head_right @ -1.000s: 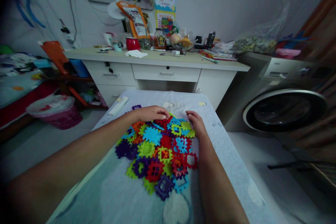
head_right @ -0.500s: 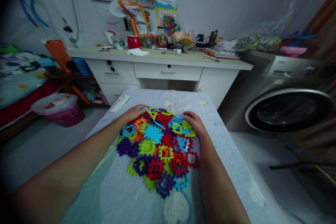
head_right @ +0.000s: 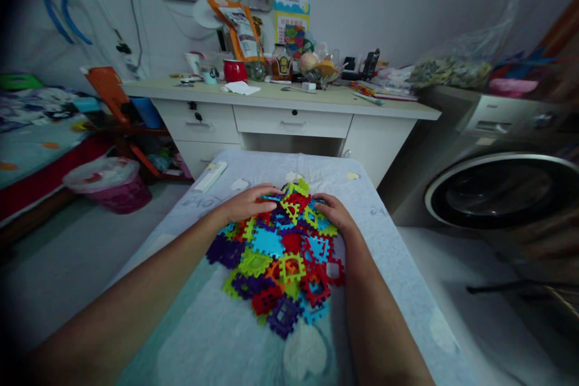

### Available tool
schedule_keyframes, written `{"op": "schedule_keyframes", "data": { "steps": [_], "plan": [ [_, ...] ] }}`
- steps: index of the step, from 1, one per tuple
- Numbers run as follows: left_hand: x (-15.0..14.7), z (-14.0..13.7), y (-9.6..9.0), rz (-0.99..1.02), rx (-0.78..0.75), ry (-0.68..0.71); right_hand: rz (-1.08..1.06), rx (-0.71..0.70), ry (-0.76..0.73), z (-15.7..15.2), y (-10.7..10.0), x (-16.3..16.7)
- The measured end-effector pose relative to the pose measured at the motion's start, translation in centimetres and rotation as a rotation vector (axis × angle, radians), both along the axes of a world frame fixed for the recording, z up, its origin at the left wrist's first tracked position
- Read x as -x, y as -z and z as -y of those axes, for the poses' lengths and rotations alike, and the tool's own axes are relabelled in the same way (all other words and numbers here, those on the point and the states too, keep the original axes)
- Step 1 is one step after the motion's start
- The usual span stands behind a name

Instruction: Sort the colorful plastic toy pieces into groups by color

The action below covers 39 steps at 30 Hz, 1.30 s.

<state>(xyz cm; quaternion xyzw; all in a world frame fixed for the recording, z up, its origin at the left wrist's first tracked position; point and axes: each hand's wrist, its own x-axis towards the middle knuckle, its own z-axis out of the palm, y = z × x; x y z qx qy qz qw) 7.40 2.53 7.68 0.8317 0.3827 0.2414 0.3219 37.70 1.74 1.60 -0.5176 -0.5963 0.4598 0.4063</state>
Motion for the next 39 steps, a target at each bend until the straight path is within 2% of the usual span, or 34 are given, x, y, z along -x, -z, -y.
{"op": "schedule_keyframes", "data": {
  "steps": [2,5,10,13,16,20,23,28,34,39],
  "plan": [
    [-0.3,1.6,-1.0,-0.063,-0.016,0.072,-0.033,0.018,0.005,0.1,0.0,0.0],
    [-0.2,3.9,-2.1,-0.112,-0.104,0.075,-0.113,0.046,0.041,0.2,0.1,0.0],
    [2.0,6.9,-2.6,-0.098,-0.158,-0.079,-0.308,-0.013,0.183,-0.1,0.8,-0.5],
    [3.7,8.8,-1.7,-0.147,-0.149,-0.152,-0.369,-0.016,0.247,-0.4,1.1,-0.6],
    [4.6,11.4,0.2,-0.224,-0.135,-0.193,-0.360,-0.015,0.268,-0.4,1.0,-0.5],
    [4.5,14.9,2.6,-0.278,-0.170,-0.072,-0.300,-0.015,0.260,-0.1,0.9,-0.1],
    [3.9,16.4,3.6,-0.294,-0.207,-0.029,-0.260,-0.020,0.255,0.1,0.8,0.0],
    [3.3,16.6,4.8,-0.344,-0.230,-0.067,-0.212,-0.026,0.256,0.2,0.9,0.2],
    [3.4,14.9,5.3,-0.317,-0.327,-0.214,-0.099,-0.059,0.249,-0.2,1.1,0.8],
    [3.5,13.6,5.9,-0.273,-0.371,-0.302,0.029,-0.060,0.274,0.8,0.1,0.6]
  ]
}}
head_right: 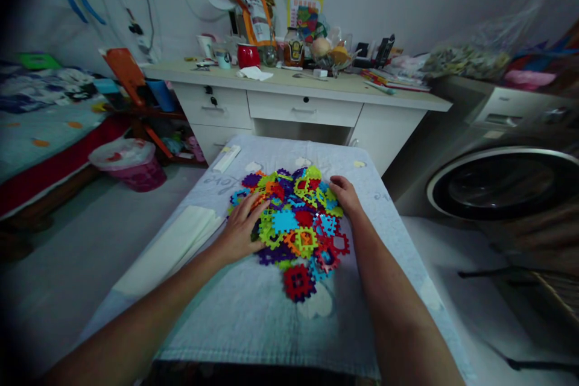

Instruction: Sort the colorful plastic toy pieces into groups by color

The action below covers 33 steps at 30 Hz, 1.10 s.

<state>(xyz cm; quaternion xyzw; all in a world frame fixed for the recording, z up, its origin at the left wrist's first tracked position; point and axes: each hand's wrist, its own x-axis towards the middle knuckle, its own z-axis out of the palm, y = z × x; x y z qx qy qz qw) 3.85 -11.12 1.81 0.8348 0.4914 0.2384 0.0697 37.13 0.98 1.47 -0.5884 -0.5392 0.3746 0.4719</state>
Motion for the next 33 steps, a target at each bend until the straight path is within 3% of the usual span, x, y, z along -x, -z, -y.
{"op": "schedule_keyframes", "data": {
  "steps": [4,11,14,19,33],
  "plan": [
    [0.2,-0.4,0.7,0.057,-0.031,-0.043,0.254,-0.130,-0.007,4.6,-1.3,-0.5],
    [0.7,0.3,0.3,0.110,-0.012,-0.011,0.814,-0.345,-0.340,18.6,-1.4,3.0],
    [1.0,1.1,-0.1,0.135,0.006,0.084,0.951,-0.379,-0.394,21.8,-0.9,4.9],
    [0.8,2.3,-0.1,0.120,0.046,0.177,1.066,-0.390,-0.368,21.6,-0.1,6.2],
    [-1.4,2.7,0.6,0.058,0.005,0.073,1.040,-0.495,-0.421,14.9,-1.3,8.7]
  ]
}}
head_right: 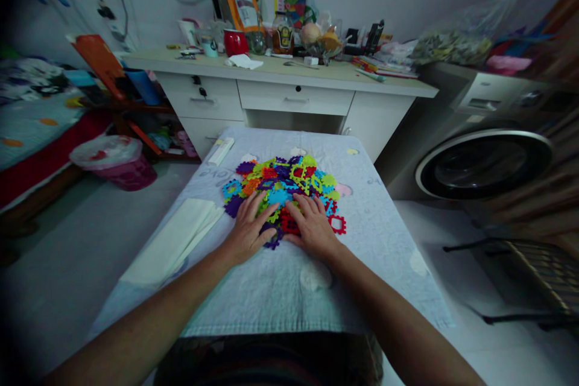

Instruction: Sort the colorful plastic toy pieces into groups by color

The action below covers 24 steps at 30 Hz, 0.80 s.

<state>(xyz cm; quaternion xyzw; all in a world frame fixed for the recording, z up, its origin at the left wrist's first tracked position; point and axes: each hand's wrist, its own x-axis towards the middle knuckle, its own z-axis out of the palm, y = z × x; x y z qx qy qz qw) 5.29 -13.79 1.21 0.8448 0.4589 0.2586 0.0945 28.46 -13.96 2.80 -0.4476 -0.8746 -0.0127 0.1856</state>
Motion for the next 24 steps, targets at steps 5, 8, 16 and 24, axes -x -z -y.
{"op": "schedule_keyframes", "data": {
  "steps": [5,8,16,24],
  "plan": [
    [-0.3,-0.3,0.0,-0.024,-0.046,-0.088,-0.114,-0.010,0.073,-1.8,-0.8,0.2],
    [-0.1,-0.4,-0.1,-0.013,-0.064,-0.151,-0.175,-0.024,0.214,-3.0,-1.1,0.3],
    [1.2,-0.6,0.1,-0.032,-0.014,-0.313,-0.184,-0.075,0.391,-2.1,-1.1,-0.8],
    [1.4,-0.8,0.7,-0.120,0.115,-0.265,0.032,-0.008,0.230,2.7,1.8,-3.0]
  ]
}}
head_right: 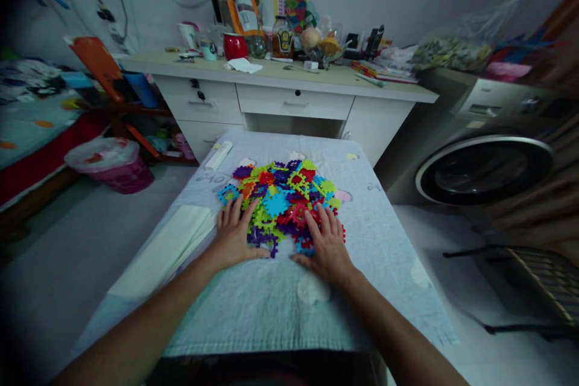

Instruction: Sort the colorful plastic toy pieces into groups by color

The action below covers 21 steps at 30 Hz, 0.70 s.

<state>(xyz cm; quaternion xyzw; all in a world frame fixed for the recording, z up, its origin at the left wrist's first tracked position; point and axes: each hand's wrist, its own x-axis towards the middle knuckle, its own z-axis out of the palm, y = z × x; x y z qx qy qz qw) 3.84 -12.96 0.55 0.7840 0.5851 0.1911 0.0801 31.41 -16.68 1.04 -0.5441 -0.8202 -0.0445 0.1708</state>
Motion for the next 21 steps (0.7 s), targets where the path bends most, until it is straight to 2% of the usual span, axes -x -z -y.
{"op": "schedule_keyframes", "data": {
  "steps": [6,13,16,19,21],
  "plan": [
    [-1.4,-1.3,0.0,0.034,-0.077,0.130,-0.001,-0.078,-0.050,-2.7,-0.2,1.1],
    [-1.2,-2.9,-0.6,0.123,-0.123,0.137,-0.008,-0.096,0.025,-4.9,-1.5,2.5],
    [-0.1,-4.4,-1.1,0.225,-0.126,-0.003,-0.016,-0.062,-0.012,-4.4,-1.8,1.8],
    [1.1,-6.5,-1.3,0.279,-0.074,-0.275,-0.040,-0.028,-0.027,-3.3,-1.6,0.2],
    [1.6,-7.9,-1.2,0.271,-0.016,-0.397,-0.056,-0.010,0.007,-2.5,-1.1,-0.9]
  ]
}}
